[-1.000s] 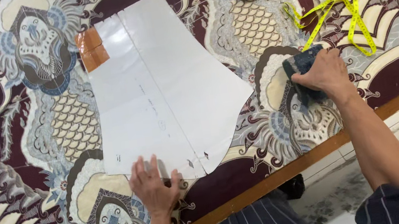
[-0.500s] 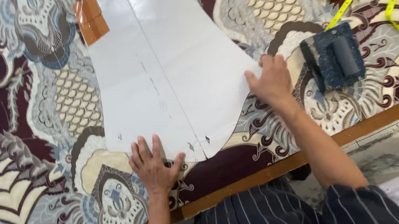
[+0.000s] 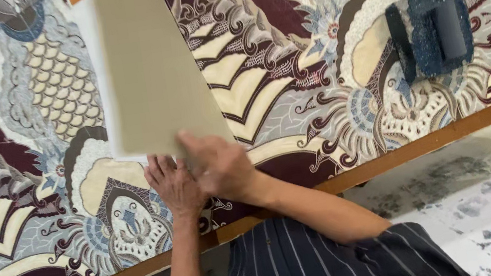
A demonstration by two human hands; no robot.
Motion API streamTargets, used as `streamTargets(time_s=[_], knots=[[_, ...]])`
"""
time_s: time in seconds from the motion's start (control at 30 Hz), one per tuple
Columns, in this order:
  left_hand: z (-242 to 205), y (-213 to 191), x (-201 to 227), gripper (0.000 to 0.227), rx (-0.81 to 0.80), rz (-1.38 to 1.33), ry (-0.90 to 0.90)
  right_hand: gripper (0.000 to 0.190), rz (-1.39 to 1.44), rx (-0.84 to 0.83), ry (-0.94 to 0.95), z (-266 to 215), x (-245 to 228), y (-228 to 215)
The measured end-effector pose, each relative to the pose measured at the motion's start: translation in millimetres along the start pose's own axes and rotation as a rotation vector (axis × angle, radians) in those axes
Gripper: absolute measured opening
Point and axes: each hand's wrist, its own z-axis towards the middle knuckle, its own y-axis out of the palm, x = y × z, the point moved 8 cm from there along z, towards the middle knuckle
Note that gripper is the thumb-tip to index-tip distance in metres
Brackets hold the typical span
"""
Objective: The person places a white paper pattern on a patterned fabric, smooths it, and uses a yellow measuring tape and a ruler to measure and mark the fabric. The person also uses a dark rectangular weight to hold the pattern in place.
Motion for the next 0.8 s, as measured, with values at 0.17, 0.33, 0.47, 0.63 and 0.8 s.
streamTargets(time_s=[0.17,0.33,0.47,0.63,0.8], knots=[[-4,4,-5,0.092,0.044,-0.226,0.022,0.065,-0.124,-0.227,0.038,-11,1,51],[0,-3,-10,0.077,-0.006,-0.151,-0.032,0.064,-0.157,-0.255,0.020,-22,2,66],[2,-22,-6,0.075,0.064,-0.178,-0.029,0.073,-0.195,-0.223,0.017,-22,2,60],[3,-21,-6,0.066,0.017,-0.103,-0.060,0.076,-0.148,-0.235,0.025,-18,1,55],[3,-32,-4,0.065,0.055,-0.174,-0.074,0.076,-0.144,-0.247,0.022,-15,-5,55]])
